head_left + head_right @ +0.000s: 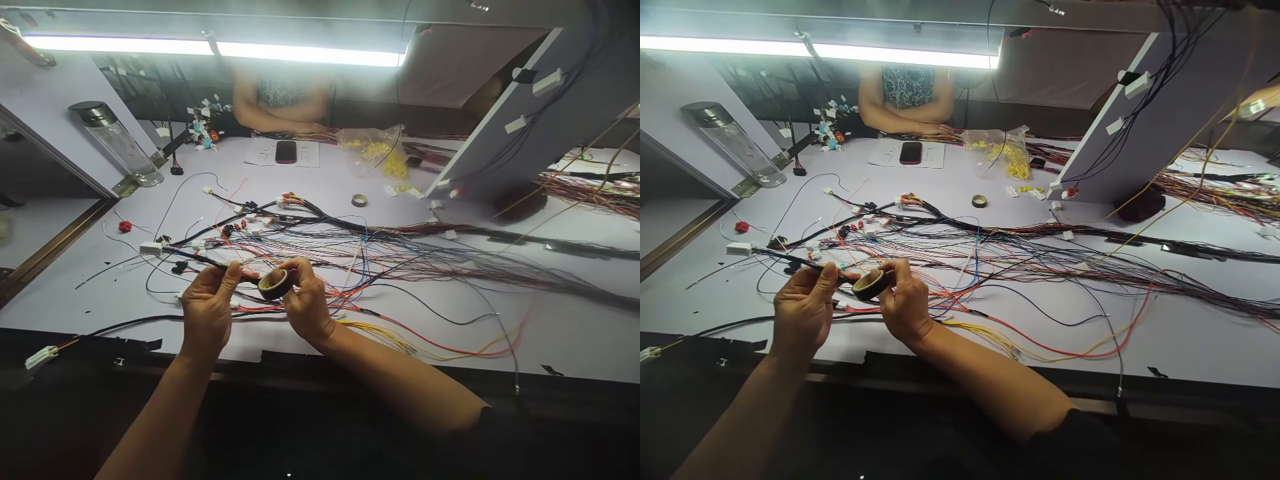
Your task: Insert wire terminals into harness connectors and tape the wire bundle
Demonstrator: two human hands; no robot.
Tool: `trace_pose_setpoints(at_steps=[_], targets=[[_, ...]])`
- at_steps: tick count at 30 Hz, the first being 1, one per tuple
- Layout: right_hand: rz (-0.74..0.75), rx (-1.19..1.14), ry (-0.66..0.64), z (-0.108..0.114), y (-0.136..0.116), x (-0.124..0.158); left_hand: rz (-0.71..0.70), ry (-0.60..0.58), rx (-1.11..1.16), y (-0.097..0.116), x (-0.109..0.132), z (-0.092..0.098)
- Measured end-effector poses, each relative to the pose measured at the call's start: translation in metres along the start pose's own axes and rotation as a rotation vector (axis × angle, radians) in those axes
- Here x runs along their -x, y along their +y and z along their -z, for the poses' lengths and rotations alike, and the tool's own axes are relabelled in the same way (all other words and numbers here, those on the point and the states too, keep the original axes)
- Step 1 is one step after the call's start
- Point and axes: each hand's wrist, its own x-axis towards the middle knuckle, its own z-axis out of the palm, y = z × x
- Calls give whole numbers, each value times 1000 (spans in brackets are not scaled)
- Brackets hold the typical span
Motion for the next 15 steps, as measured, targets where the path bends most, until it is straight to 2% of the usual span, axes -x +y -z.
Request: trace_pose_setpoints(at_steps=[2,5,7,11,15], targets=[[-41,-33,-29,-2,2,-3,60,-45,2,0,3,3],[-16,-63,-31,-4,3,-5,189,-119,-13,-3,9,6],[-7,-72,-36,-5,2,-5,217,-130,-22,-7,13,6],[-101,-118,-86,-6,6,-6,79,-67,-63,-14,18,6],[-275,-84,-241,-5,14,-14,-43,-1,-215,-14,17,10]])
